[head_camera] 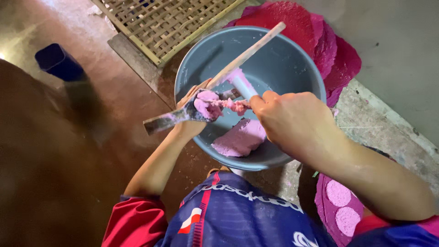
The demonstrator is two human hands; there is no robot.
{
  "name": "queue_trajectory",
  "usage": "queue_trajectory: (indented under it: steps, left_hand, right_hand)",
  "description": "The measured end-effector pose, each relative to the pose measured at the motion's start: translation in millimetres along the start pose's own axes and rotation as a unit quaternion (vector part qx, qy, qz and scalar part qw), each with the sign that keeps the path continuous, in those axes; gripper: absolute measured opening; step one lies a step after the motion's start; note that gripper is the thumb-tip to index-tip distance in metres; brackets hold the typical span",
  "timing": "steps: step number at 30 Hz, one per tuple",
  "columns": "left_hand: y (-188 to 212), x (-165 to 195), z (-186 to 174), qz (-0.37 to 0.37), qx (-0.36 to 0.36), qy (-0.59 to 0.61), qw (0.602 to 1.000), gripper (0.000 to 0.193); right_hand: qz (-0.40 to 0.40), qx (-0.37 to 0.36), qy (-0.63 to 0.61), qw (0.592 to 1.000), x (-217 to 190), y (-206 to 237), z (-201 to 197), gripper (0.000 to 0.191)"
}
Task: The person scoops pink paste from a large basin into a handheld metal mold, presses it with a wooden plunger, and ejects round pink discs onto a round magenta board. When a board fills with discs, the person sets it aside and starts a new board, repeating the molding cycle.
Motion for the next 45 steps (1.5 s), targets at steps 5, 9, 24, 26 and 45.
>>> queue_trajectory:
  steps: [5, 9, 24, 26, 45]
  left_hand:
    - [-2, 5, 2, -0.030, -0.028, -0.023, 0.999, 0.057]
    - [-1, 17, 11, -0.068, -0.095, 0.067, 0.991, 0.061]
    - [-13, 17, 23, -0.101, 0.008, -0.016, 0.995, 0.039]
    - [-17, 20, 25, -0.066, 0.006, -0.065, 0.996, 0.054]
    - [-29, -48, 43, -0.166, -0.008, 0.071, 0.984, 0.082]
  right_hand:
    - [0.010, 0.004, -0.034, 0.999, 6, 1, 6, 0.011]
    - [-0.019, 0.025, 0.027, 0.999, -20, -14, 18, 0.012]
    - [0.058, 0.247, -0.428, 0.868, 8, 11, 107, 0.055]
    - [0.074, 0.255, -0.472, 0.841, -6, 4, 141, 0.053]
    - [0.081, 0.151, -0.534, 0.828, 3, 23, 211, 0.024]
Point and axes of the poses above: each hand's wrist, its own y-axis away from the middle knuckle, its own z-axis out of the palm, x = y × z, the point moved 2 cm from there along -y, towards the middle knuckle, and after that the axes turned 8 degrees about -y, right-handed, at the moved point
